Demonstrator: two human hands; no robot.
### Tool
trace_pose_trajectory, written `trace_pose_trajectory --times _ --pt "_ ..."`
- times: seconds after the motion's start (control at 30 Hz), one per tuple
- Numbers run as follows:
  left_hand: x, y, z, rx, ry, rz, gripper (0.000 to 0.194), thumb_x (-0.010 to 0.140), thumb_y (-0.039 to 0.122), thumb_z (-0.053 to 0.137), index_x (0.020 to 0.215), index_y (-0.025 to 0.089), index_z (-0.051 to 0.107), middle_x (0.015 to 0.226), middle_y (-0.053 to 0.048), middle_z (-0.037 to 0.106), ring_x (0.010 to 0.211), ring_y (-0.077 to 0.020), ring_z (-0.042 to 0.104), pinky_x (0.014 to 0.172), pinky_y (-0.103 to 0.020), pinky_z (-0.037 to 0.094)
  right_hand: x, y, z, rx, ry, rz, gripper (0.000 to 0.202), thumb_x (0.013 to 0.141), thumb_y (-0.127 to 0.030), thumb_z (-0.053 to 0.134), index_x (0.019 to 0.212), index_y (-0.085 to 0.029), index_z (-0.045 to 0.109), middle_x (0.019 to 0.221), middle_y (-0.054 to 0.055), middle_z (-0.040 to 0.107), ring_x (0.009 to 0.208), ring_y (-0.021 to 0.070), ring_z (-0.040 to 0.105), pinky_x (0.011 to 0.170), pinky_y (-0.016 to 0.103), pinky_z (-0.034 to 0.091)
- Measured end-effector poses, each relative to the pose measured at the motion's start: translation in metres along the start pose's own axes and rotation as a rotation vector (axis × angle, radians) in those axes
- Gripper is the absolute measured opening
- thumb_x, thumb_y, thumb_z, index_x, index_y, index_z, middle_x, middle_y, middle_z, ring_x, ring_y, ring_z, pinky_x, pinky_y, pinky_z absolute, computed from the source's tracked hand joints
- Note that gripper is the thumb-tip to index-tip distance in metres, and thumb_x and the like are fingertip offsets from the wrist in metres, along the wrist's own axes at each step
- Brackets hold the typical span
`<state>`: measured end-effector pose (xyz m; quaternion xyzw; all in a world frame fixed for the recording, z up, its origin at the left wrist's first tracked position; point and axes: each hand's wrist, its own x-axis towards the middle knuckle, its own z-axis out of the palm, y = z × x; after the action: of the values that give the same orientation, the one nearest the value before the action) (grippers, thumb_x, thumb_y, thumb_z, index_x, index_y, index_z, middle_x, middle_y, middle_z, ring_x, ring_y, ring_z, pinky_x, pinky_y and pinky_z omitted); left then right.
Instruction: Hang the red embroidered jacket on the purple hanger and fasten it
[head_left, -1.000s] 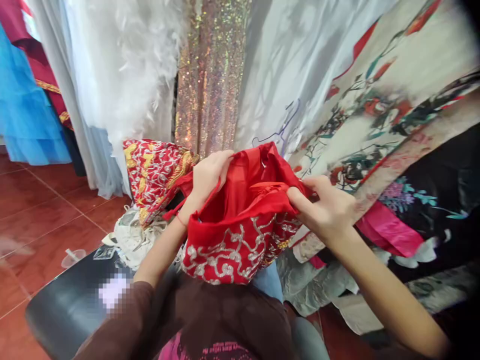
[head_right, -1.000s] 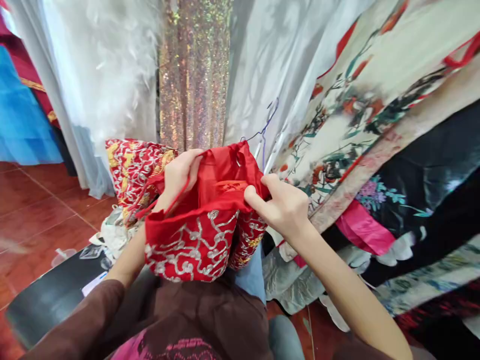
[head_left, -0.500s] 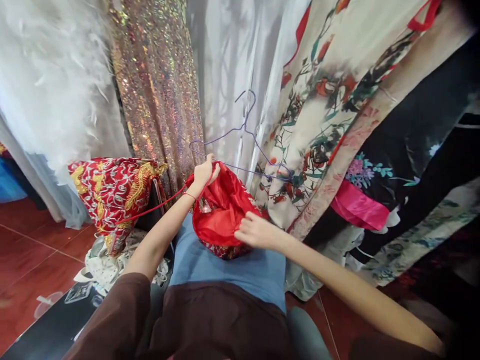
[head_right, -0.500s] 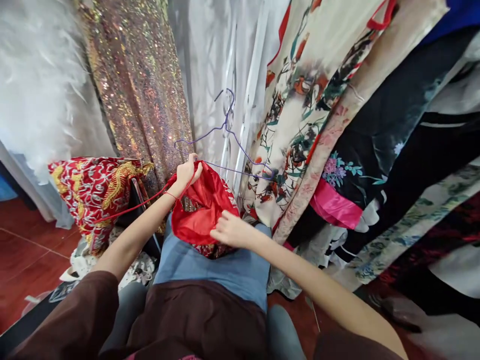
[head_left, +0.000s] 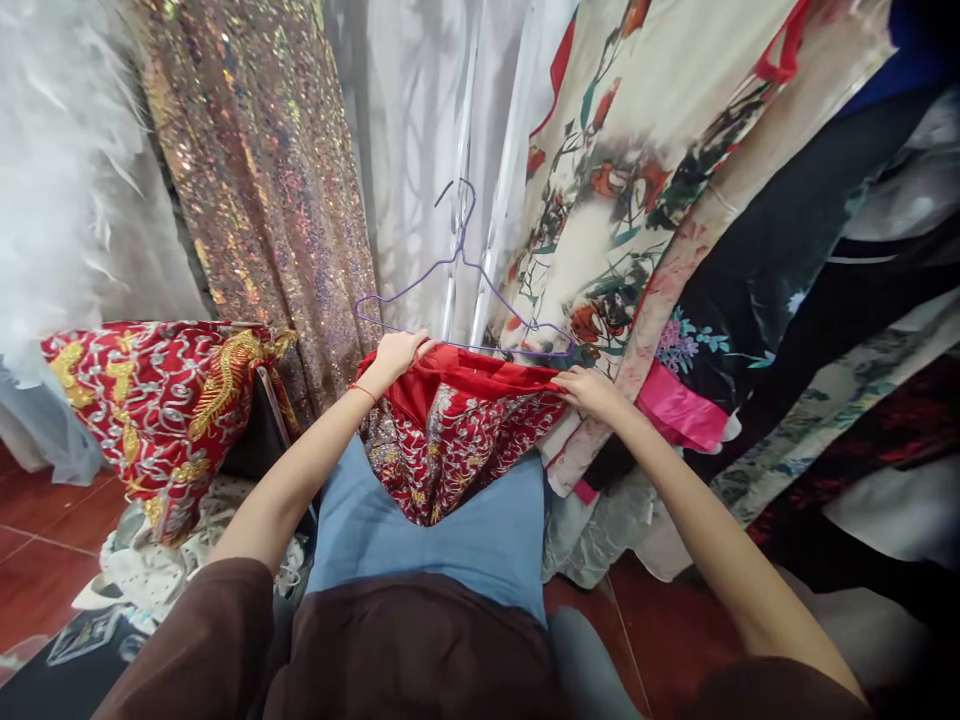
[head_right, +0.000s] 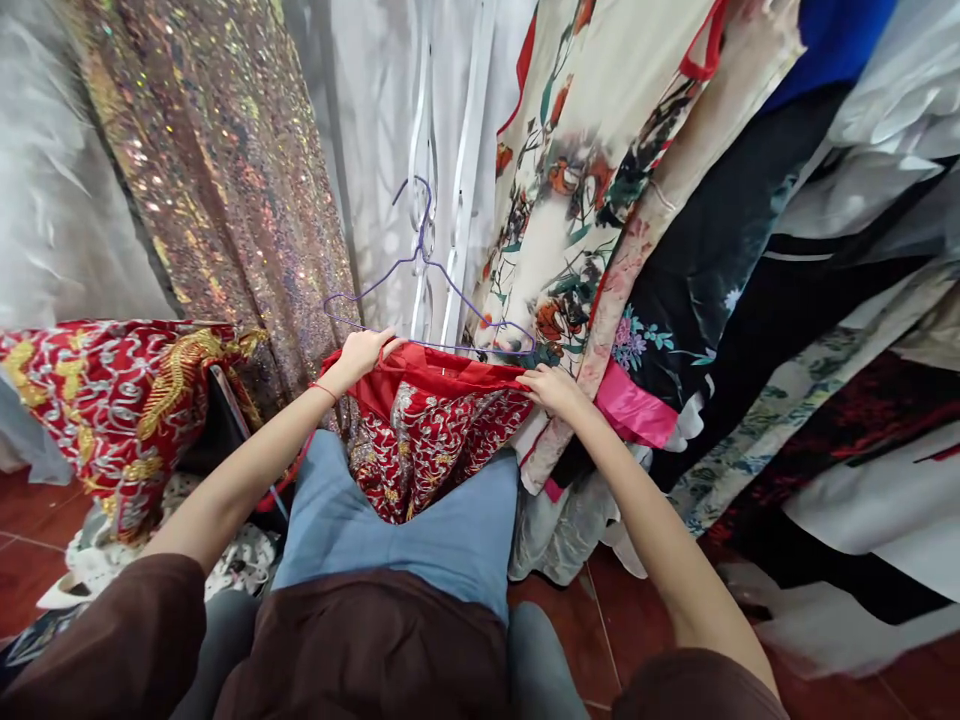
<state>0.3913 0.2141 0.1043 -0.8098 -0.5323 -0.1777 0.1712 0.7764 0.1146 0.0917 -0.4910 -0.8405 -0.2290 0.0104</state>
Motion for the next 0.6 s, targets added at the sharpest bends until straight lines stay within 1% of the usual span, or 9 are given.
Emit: trace_pose_trajectory --times 0.1,0.2,0.3,0.4,0.47,0.5,0.53,0.6 --pt "-0.005 0.001 -0.003 0.003 0.013 0.009 0.058 0.097 0.062 0.027 0.106 0.02 0.065 0.088 -0.015 0.074 0.089 -0.0284 0.071 0.07 -0.029 0.042 -0.001 0.011 -0.012 0.007 0.021 -0.012 0.024 0.096 -0.026 0.046 0.107 -0.021 0.068 0.111 0.007 0.071 0.089 0.0189 0.056 0.07 0.028 0.038" --pt "-0.013 -0.002 -0.009 0.007 0.015 0.02 0.058 0.097 0.062 0.027 0.103 0.02 0.067 0.086 -0.015 0.074 0.087 -0.0286 0.071 0.068 -0.029 0.042 0.004 0.021 -0.03 -0.025 0.041 -0.006 0.026 0.097 -0.028 0.046 0.11 -0.022 0.067 0.11 0.006 0.071 0.091 0.0194 0.058 0.065 0.027 0.038" --pt "-0.018 -0.003 -0.019 0.003 -0.019 0.001 0.057 0.096 0.062 0.029 0.102 0.02 0.068 0.087 -0.015 0.074 0.085 -0.0277 0.071 0.067 -0.029 0.042 0.012 0.031 -0.052 -0.044 0.043 -0.009 0.024 0.095 -0.028 0.047 0.105 -0.023 0.068 0.107 0.006 0.072 0.091 0.0194 0.059 0.061 0.027 0.036" --pt "-0.022 0.002 -0.028 -0.026 -0.054 -0.003 0.056 0.096 0.06 0.031 0.102 0.019 0.069 0.09 -0.016 0.074 0.087 -0.0272 0.071 0.068 -0.029 0.043 0.021 0.039 -0.073 -0.049 0.068 0.008 0.024 0.096 -0.03 0.046 0.102 -0.023 0.069 0.11 0.006 0.072 0.095 0.0202 0.059 0.059 0.027 0.035" --pt "-0.023 0.008 -0.03 -0.052 -0.066 0.005 0.052 0.097 0.055 0.034 0.105 0.019 0.07 0.092 -0.017 0.074 0.089 -0.028 0.071 0.07 -0.03 0.044 0.029 0.039 -0.086 -0.059 0.085 0.039 0.026 0.096 -0.032 0.045 0.103 -0.023 0.069 0.109 0.007 0.072 0.097 0.0213 0.059 0.058 0.027 0.033" --pt "-0.023 0.011 -0.03 -0.077 -0.073 0.002 0.047 0.097 0.05 0.037 0.105 0.018 0.07 0.092 -0.018 0.074 0.091 -0.0288 0.071 0.072 -0.031 0.045 0.035 0.037 -0.092 -0.061 0.097 0.06 0.027 0.096 -0.033 0.045 0.102 -0.023 0.069 0.107 0.008 0.072 0.096 0.0217 0.059 0.057 0.027 0.032" --pt "-0.023 0.014 -0.028 -0.111 -0.082 -0.012 0.04 0.096 0.043 0.042 0.103 0.016 0.071 0.092 -0.019 0.073 0.091 -0.0299 0.071 0.072 -0.032 0.045 0.042 0.034 -0.097 -0.057 0.115 0.084 0.028 0.096 -0.034 0.044 0.102 -0.022 0.069 0.104 0.009 0.072 0.095 0.0221 0.059 0.057 0.028 0.031" --pt "-0.02 0.019 -0.023 -0.19 -0.103 -0.051 0.029 0.09 0.029 0.049 0.094 0.012 0.072 0.089 -0.021 0.073 0.089 -0.0322 0.07 0.072 -0.035 0.045 0.058 0.024 -0.104 -0.019 0.178 0.132 0.032 0.097 -0.038 0.042 0.101 -0.021 0.069 0.099 0.01 0.072 0.089 0.0224 0.06 0.058 0.028 0.031"
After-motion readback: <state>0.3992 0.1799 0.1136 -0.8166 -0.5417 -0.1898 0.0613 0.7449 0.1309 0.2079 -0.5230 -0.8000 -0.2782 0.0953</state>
